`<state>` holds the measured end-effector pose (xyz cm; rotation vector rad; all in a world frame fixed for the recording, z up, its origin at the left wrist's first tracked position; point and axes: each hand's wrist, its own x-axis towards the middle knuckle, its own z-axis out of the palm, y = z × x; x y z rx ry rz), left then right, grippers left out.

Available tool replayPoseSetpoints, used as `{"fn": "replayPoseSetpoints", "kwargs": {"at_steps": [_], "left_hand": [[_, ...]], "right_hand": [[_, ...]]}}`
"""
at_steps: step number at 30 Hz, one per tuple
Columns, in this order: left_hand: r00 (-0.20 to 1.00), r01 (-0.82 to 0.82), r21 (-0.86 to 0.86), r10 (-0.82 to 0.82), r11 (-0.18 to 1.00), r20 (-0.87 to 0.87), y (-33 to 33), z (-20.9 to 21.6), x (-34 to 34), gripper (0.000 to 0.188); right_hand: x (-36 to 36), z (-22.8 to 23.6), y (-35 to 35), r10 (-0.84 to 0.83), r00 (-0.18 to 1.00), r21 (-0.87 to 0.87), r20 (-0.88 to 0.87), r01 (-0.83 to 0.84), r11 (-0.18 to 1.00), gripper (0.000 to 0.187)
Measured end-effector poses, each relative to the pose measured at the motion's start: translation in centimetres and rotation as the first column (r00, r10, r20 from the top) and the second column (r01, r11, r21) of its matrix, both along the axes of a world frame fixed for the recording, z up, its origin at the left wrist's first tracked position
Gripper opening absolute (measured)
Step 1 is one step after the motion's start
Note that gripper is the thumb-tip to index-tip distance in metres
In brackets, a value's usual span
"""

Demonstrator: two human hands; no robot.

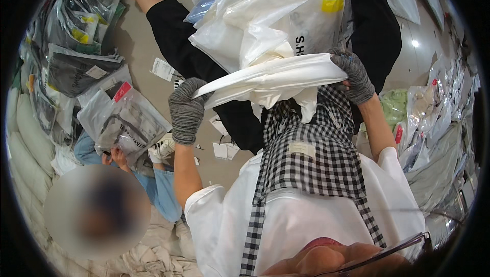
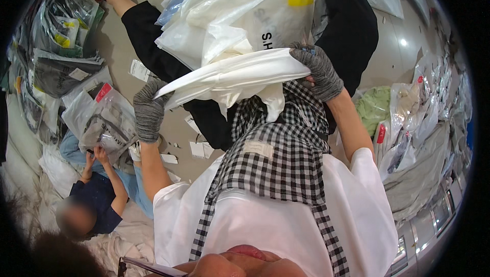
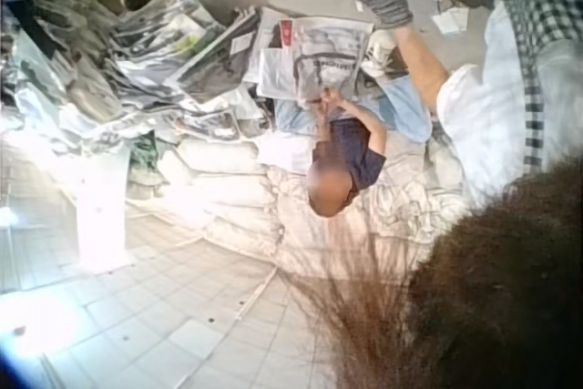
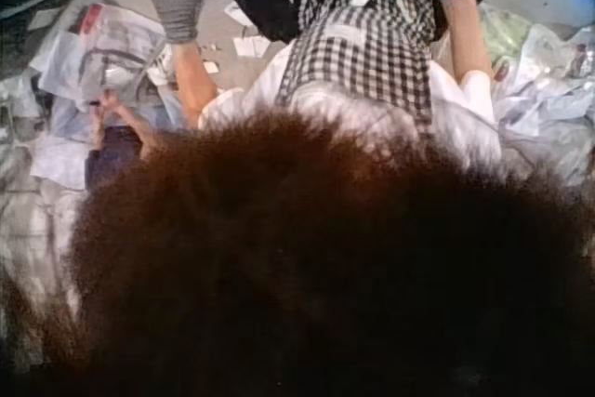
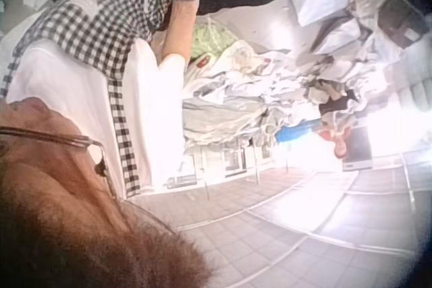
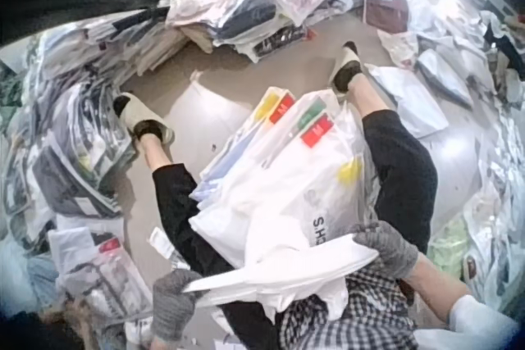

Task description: The person sits on the floor and uses scissors to cut open multiple plastic garment bags. They remove folded clothing items from each bag and place them aside, repeating this process for several packages.

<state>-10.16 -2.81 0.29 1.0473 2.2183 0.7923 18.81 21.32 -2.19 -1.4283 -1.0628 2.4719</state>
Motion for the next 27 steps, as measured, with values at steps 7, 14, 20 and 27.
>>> {"fn": "replayPoseSetpoints", "kwargs": {"at_steps": [7, 14, 20, 27], "left_hand": [[0.659, -0.396, 0.124, 0.188, 0.91, 0.728, 3.8, 1.4, 2.1, 0.023], [0.91, -0.041, -0.113, 0.084, 0.993, 0.405, 2.6, 0.7, -3.3, 0.024], [0.899, 0.364, -0.174, -0.296, 0.915, 0.322, 4.8, 2.1, -2.7, 0.033], [0.799, -0.105, 0.032, 0.065, 0.994, 0.598, 4.3, 0.0, -0.5, 0.036]], "right_hand": [[-1.3, 3.0, 0.4, 0.642, 0.762, 0.344, 0.08, -0.626, 0.7, 0.044], [3.3, 3.3, 5.8, 0.723, 0.601, 0.289, 0.342, -0.799, 0.528, 0.029], [1.3, 1.4, 7.3, 0.522, 0.716, 0.498, 0.465, -0.698, 0.514, 0.032], [-3.6, 3.2, -1.7, 0.343, 0.892, 0.925, 0.296, -0.179, -0.334, 0.033]]}}
